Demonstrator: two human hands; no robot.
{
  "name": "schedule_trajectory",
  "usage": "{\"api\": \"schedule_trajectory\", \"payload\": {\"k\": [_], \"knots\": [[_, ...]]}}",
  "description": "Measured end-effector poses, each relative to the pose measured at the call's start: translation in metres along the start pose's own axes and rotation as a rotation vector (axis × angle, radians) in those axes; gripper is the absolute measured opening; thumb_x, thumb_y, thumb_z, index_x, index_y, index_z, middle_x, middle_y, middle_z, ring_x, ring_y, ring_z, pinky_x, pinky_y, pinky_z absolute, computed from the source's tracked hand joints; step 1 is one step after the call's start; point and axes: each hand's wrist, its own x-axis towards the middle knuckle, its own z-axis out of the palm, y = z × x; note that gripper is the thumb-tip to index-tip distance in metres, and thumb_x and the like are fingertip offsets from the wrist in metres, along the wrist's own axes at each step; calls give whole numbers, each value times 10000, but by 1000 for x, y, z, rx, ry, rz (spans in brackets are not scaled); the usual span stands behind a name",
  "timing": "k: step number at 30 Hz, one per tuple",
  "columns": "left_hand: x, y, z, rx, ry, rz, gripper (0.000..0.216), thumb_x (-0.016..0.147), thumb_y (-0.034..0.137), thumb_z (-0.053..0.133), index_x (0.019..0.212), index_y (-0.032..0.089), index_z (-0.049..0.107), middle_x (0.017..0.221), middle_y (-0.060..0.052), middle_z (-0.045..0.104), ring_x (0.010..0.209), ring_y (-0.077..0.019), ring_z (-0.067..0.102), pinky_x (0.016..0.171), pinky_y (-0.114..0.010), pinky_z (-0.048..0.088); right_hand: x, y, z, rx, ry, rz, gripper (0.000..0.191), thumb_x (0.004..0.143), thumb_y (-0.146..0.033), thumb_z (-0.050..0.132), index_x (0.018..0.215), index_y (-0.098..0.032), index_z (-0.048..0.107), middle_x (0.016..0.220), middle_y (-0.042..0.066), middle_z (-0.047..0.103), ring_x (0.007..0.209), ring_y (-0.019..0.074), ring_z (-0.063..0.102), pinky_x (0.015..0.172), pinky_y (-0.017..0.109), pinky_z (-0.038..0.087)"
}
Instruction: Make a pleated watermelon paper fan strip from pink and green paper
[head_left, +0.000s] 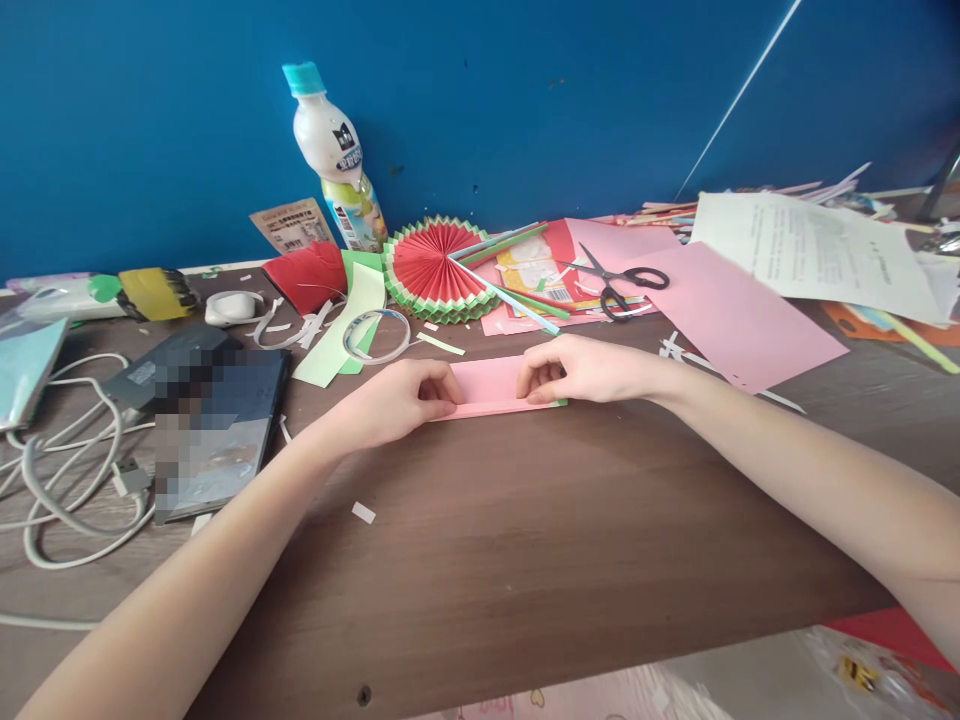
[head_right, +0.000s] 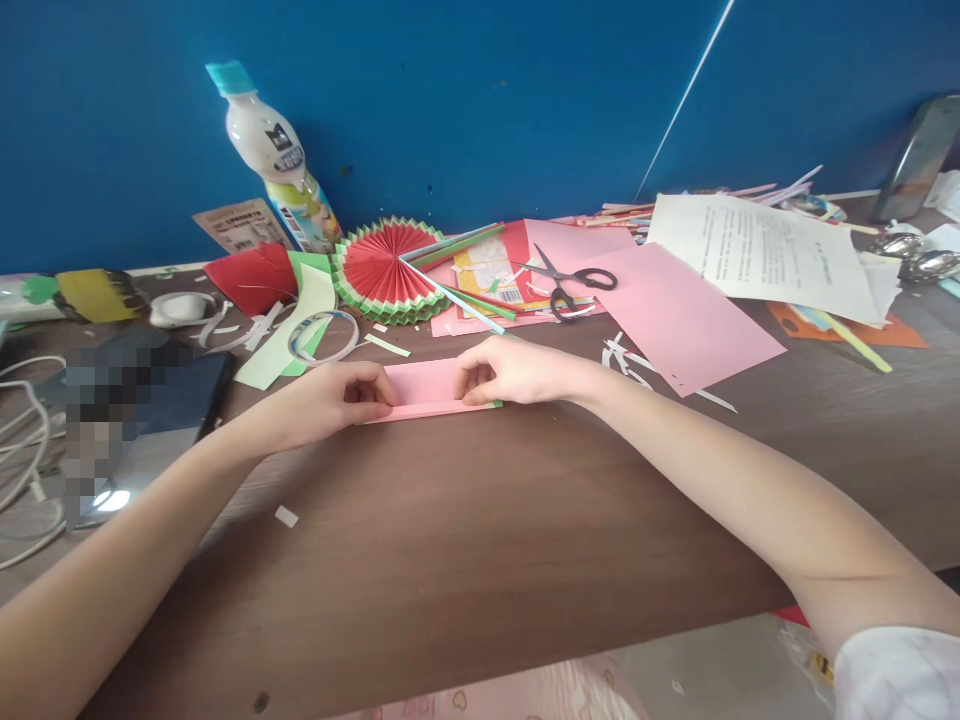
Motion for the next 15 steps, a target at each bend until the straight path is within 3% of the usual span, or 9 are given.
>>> {"api": "schedule_trajectory", "payload": {"k": [15], "knots": [[1, -1, 1, -13, -26, -17, 99, 709, 268, 559, 746, 179, 584, 674, 26, 587, 601, -112, 512, 552, -217, 389, -1, -1, 5, -58, 36, -12, 129, 749, -213, 542, 850, -180, 616, 832, 17, 644, 702, 121, 571, 585, 231, 415]]}}
